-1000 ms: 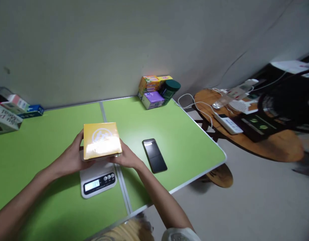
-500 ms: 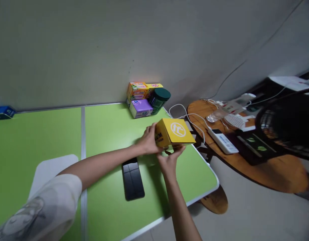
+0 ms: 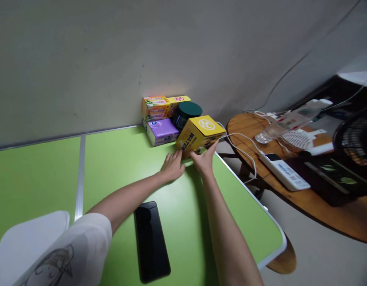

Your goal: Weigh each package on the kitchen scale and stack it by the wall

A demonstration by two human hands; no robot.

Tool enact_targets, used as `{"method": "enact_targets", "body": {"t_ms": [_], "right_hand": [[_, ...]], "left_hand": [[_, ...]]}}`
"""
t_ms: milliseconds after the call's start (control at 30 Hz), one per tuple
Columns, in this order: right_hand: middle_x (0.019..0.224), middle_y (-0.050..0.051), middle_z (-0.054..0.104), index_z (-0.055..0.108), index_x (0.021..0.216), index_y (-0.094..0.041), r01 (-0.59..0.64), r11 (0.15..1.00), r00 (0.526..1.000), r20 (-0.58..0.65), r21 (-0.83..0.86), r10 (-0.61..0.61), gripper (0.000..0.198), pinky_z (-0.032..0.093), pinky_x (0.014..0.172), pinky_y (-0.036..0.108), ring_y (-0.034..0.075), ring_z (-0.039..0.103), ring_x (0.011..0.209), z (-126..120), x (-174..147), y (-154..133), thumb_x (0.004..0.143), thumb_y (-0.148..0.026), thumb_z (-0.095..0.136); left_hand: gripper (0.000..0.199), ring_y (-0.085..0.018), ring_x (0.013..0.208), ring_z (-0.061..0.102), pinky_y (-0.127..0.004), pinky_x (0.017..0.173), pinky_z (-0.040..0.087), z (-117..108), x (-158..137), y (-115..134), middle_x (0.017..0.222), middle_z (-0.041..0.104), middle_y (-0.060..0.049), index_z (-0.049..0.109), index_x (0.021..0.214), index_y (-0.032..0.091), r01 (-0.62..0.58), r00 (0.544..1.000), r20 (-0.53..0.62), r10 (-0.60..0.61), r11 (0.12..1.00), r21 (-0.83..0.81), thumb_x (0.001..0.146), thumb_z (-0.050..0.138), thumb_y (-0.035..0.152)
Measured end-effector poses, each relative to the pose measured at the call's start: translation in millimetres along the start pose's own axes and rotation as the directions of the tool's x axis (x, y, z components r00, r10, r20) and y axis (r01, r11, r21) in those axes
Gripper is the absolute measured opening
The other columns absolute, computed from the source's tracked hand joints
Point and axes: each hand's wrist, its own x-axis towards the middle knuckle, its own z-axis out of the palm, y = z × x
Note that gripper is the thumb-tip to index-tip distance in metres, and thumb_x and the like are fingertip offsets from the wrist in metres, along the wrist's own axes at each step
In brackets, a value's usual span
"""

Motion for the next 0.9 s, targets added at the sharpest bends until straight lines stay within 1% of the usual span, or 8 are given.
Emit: {"method": "enact_targets", "body": {"t_ms": [67,200,367,467,567,767,833,900], "right_hand": [[0.155,0.023,0.015,0.005,0.15,-0.007,-0.021,1.0,1.0,-0.016,0.005,0.021,0.122,0.019,0.117,0.051,0.036,0.015,0.146,8.9,1.7,4.6,0.056,-0.049,0.071],[0.15,0.024,0.026,0.013,0.149,-0.007,-0.04,0.999,0.997,-0.072,-0.007,0.04,0.117,0.021,0.117,0.05,0.035,0.023,0.143,20.6,-1.4,15.7,0.059,-0.056,0.069],[0.148,0.023,0.029,0.016,0.147,-0.007,-0.002,1.0,0.994,-0.108,-0.023,-0.001,0.114,0.022,0.117,0.052,0.035,0.021,0.144,25.0,1.4,25.4,0.061,-0.06,0.068],[0.146,0.021,0.032,0.018,0.147,-0.012,-0.008,1.0,0.992,-0.127,-0.019,0.006,0.109,0.026,0.114,0.054,0.035,0.028,0.141,25.0,3.4,28.9,0.062,-0.058,0.069],[0.145,0.019,0.034,0.02,0.146,-0.015,-0.01,1.0,0.989,-0.146,-0.019,0.007,0.106,0.027,0.114,0.054,0.034,0.031,0.139,24.5,3.6,32.0,0.062,-0.056,0.07],[0.146,0.016,0.035,0.023,0.146,-0.02,0.067,0.997,0.989,-0.132,-0.028,-0.07,0.096,0.028,0.114,0.055,0.032,0.032,0.139,22.5,3.5,38.8,0.068,-0.052,0.069],[0.145,0.015,0.036,0.024,0.146,-0.02,0.059,0.998,0.991,-0.116,-0.011,-0.06,0.096,0.031,0.112,0.054,0.032,0.034,0.138,21.4,2.8,38.5,0.067,-0.05,0.069],[0.144,0.015,0.037,0.024,0.146,-0.02,0.037,0.999,0.994,-0.101,0.012,-0.035,0.096,0.036,0.109,0.052,0.031,0.035,0.136,20.4,1.9,36.8,0.066,-0.048,0.07]], "left_hand": [[0.07,-0.026,0.149,0.019,-0.044,0.122,0.005,2.8,7.6,0.3,0.158,0.026,-0.022,0.021,0.149,-0.001,-0.003,1.0,-0.018,0.004,0.999,0.043,0.086,0.042,0.021],[0.075,-0.026,0.149,0.018,-0.041,0.122,0.005,6.8,16.6,1.4,0.158,0.024,-0.021,0.021,0.149,-0.002,-0.009,1.0,-0.02,0.011,0.994,0.108,0.083,0.047,0.024],[0.079,-0.026,0.148,0.021,-0.04,0.122,0.008,10.3,20.1,1.1,0.157,0.028,-0.021,0.022,0.149,-0.002,-0.011,0.999,-0.044,0.022,0.969,0.247,0.083,0.048,0.033],[0.078,-0.025,0.148,0.02,-0.04,0.122,0.009,10.6,20.8,1.1,0.158,0.028,-0.019,0.022,0.149,0.0,-0.015,0.999,-0.034,0.026,0.962,0.273,0.083,0.047,0.035],[0.077,-0.026,0.148,0.02,-0.04,0.122,0.01,10.8,20.8,1.2,0.158,0.028,-0.018,0.023,0.149,0.001,-0.019,0.999,-0.036,0.031,0.961,0.275,0.083,0.047,0.034],[0.078,-0.028,0.147,0.022,-0.04,0.121,0.011,13.8,20.5,2.6,0.156,0.031,-0.019,0.025,0.148,0.001,-0.016,0.997,-0.068,0.032,0.974,0.228,0.081,0.05,0.033],[0.078,-0.028,0.147,0.02,-0.041,0.122,0.012,11.3,19.8,0.7,0.156,0.03,-0.019,0.027,0.147,0.002,0.009,0.994,-0.111,0.013,0.981,0.192,0.079,0.053,0.03],[0.072,-0.029,0.146,0.023,-0.043,0.121,0.013,4.5,18.3,-4.8,0.154,0.035,-0.018,0.035,0.143,0.004,0.079,0.976,-0.21,-0.05,0.988,0.135,0.077,0.054,0.026]]}}
